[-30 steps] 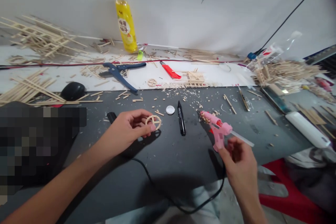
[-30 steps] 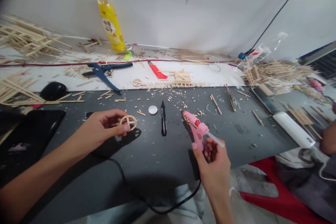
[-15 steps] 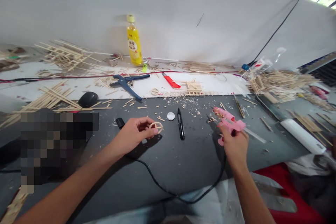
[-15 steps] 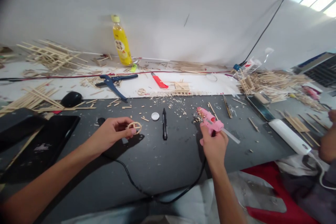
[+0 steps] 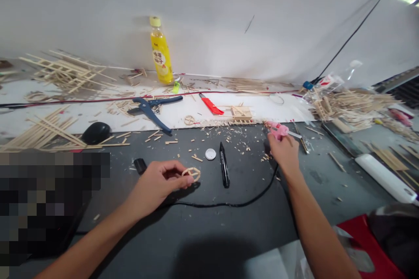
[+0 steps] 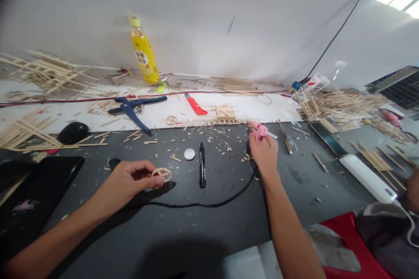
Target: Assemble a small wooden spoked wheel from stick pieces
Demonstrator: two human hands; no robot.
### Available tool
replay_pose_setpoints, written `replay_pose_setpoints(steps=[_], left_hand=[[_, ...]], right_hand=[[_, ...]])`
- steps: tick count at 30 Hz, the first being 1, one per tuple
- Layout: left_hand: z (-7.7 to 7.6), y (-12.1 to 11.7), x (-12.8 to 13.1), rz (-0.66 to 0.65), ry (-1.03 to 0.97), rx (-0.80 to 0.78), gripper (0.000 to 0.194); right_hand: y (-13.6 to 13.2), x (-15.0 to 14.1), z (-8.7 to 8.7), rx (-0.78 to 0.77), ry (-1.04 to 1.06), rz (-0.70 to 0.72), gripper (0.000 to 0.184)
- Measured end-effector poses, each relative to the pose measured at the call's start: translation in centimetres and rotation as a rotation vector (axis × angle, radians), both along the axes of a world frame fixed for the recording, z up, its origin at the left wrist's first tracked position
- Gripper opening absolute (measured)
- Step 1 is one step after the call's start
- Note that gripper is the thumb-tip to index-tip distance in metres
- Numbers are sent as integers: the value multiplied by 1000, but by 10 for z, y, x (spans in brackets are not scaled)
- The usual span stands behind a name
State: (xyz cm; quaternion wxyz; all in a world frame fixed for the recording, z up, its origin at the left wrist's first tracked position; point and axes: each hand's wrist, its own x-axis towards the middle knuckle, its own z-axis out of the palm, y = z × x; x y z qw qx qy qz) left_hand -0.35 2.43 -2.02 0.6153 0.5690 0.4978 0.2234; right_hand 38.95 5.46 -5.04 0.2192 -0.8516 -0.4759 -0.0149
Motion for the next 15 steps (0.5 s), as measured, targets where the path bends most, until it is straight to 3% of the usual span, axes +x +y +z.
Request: replay_pose_setpoints(steps=[15], left_hand=[[-7,12,-5,246,-144,67,25]], right_hand=[[-3,10,10,-102,-31,78,27]])
